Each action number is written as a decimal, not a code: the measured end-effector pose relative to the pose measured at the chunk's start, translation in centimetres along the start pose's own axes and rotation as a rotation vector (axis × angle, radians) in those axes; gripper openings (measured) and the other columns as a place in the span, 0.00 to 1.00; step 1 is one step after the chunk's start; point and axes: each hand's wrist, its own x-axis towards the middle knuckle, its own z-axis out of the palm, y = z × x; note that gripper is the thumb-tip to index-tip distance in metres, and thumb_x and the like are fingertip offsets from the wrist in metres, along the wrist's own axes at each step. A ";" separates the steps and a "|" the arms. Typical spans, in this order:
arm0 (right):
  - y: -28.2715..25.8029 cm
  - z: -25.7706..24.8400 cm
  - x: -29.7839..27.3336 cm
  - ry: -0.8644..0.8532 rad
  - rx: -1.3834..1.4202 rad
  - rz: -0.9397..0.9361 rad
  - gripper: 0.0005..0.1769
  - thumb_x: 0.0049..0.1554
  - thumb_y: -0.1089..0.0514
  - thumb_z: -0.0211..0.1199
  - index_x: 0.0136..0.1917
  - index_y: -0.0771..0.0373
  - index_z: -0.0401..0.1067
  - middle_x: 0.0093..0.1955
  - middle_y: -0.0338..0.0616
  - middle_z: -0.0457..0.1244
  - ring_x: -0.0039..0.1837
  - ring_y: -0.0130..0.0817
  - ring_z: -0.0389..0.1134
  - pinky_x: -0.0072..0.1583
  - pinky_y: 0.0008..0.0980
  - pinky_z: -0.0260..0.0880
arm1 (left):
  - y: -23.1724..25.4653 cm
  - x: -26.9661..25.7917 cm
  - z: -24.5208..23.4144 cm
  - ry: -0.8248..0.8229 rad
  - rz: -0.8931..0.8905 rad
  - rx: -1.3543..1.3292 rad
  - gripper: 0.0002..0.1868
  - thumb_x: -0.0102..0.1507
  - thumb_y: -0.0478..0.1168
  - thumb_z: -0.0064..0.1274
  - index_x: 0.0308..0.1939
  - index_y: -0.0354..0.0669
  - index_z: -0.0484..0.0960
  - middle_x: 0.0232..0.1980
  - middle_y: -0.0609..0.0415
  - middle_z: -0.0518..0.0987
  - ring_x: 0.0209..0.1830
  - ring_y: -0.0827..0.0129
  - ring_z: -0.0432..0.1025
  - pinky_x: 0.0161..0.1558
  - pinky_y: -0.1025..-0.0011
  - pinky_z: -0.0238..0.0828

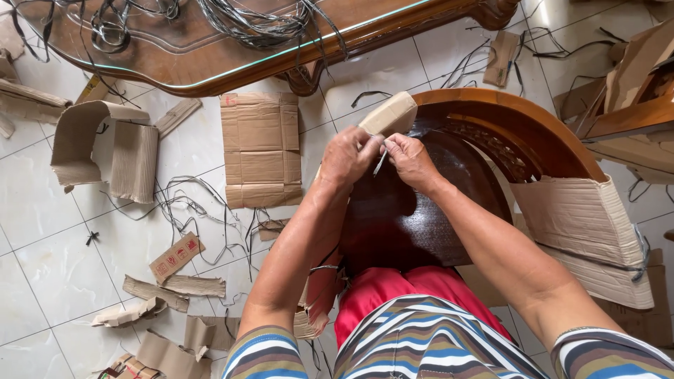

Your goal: Wrapping a wooden chair armrest with protective cardboard and securing it with plastic ties using a hook tool.

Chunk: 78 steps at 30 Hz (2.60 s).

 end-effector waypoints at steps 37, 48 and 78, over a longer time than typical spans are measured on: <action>1.9 -1.7 0.8 0.010 -0.082 -0.101 0.26 0.72 0.51 0.47 0.32 0.56 0.65 0.26 0.38 0.58 0.31 0.28 0.55 0.36 0.27 0.59 | -5.4 6.2 2.8 0.063 -0.147 -0.253 0.31 0.73 0.54 0.37 0.21 0.44 0.78 0.28 0.47 0.82 0.36 0.54 0.78 0.47 0.60 0.72; -5.0 -1.3 -1.6 0.122 0.302 -0.076 0.25 0.71 0.50 0.50 0.33 0.57 0.65 0.39 0.42 0.67 0.33 0.21 0.62 0.37 0.18 0.61 | -5.7 5.2 2.6 -0.151 0.008 -0.353 0.10 0.61 0.42 0.61 0.45 0.49 0.91 0.41 0.52 0.86 0.44 0.68 0.79 0.51 0.65 0.75; -0.6 -0.2 2.2 0.316 -0.419 -0.511 0.03 0.61 0.63 0.67 0.46 0.60 0.74 0.44 0.48 0.67 0.49 0.50 0.71 0.51 0.44 0.72 | -2.4 4.5 3.0 -0.018 -0.171 -0.343 0.15 0.64 0.43 0.56 0.54 0.50 0.76 0.34 0.54 0.86 0.41 0.60 0.81 0.50 0.60 0.74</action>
